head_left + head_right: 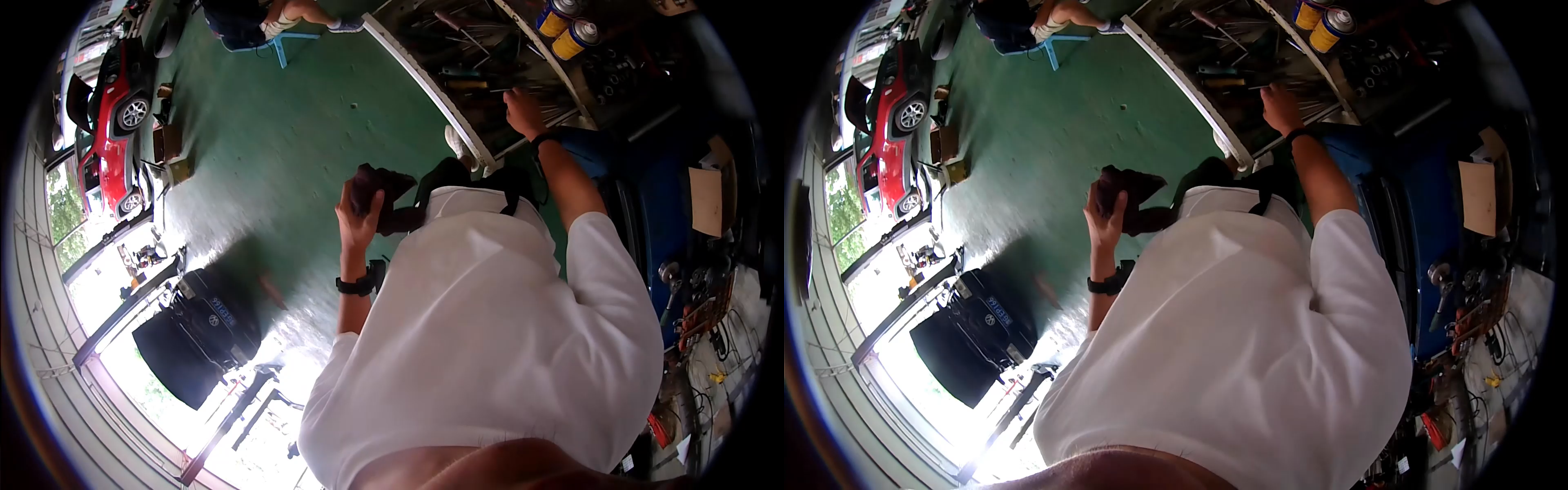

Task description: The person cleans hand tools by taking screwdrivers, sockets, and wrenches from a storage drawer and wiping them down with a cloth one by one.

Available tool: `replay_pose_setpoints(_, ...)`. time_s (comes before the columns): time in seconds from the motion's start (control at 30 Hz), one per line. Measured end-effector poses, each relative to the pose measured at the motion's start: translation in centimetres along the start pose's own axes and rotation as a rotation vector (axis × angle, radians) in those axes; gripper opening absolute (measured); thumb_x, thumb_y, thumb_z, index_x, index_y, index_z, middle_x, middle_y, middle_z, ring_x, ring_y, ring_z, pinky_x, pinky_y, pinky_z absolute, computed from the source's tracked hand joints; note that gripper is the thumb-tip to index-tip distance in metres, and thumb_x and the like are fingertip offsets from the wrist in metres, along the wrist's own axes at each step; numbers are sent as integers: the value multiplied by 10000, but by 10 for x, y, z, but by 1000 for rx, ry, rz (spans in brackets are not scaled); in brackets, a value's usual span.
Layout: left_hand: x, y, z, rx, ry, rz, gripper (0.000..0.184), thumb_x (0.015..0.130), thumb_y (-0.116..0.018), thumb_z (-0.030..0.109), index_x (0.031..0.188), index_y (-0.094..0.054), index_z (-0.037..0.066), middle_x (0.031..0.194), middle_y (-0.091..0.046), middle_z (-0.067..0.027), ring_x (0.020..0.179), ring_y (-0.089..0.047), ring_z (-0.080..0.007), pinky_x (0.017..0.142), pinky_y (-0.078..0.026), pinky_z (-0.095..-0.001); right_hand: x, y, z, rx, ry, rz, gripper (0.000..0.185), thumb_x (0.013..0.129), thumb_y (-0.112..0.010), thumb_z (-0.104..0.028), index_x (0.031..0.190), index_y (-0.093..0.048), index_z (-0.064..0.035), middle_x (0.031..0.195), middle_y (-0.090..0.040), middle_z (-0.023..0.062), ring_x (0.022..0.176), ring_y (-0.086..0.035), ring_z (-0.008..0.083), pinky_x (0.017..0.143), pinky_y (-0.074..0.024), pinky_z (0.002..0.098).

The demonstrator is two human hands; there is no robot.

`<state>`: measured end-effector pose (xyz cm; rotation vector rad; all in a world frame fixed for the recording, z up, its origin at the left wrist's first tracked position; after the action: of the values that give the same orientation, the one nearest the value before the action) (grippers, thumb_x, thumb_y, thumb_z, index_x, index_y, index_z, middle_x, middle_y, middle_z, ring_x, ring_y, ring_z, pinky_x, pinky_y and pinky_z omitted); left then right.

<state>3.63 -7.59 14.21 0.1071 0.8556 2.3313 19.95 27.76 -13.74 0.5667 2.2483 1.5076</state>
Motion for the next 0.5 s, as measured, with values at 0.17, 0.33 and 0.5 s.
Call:
replay_pose_setpoints(0.17,27,-19,-18,-125,-11,-3,403,870,-771,231,1146,-600,-8,918,-714,-169,862,-686,-196,794,-538,-341,28,4,-8,66,46,-74,162,834,-651,-42,985,-593,-41,1025,-591,154,992,-591,365,833,-524,497)
replay_pose_setpoints(0.33,91,-56,-71,-114,22,-23,461,865,-790,279,1179,-595,4,1010,-705,-196,947,-693,-254,840,-533,-371,65,9,1,262,82,-51,138,829,-634,-18,956,-587,-43,1002,-602,174,935,-603,404,817,-511,497)
replay_pose_setpoints(0.5,169,-96,-132,151,261,-123,565,809,-808,395,1156,-579,13,1063,-688,-263,1011,-674,-433,855,-534,-485,102,29,-19,286,-17,-136,277,838,-638,-11,1114,-627,-29,1142,-626,200,1045,-612,411,884,-519,490)
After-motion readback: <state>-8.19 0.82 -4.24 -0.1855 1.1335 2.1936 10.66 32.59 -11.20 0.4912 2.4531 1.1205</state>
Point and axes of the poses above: each hand's wrist, its own x-axis towards the middle knuckle, its own y-axis out of the back of the hand, z = x × y, the point moved 7 cm from there along x, towards the middle knuckle
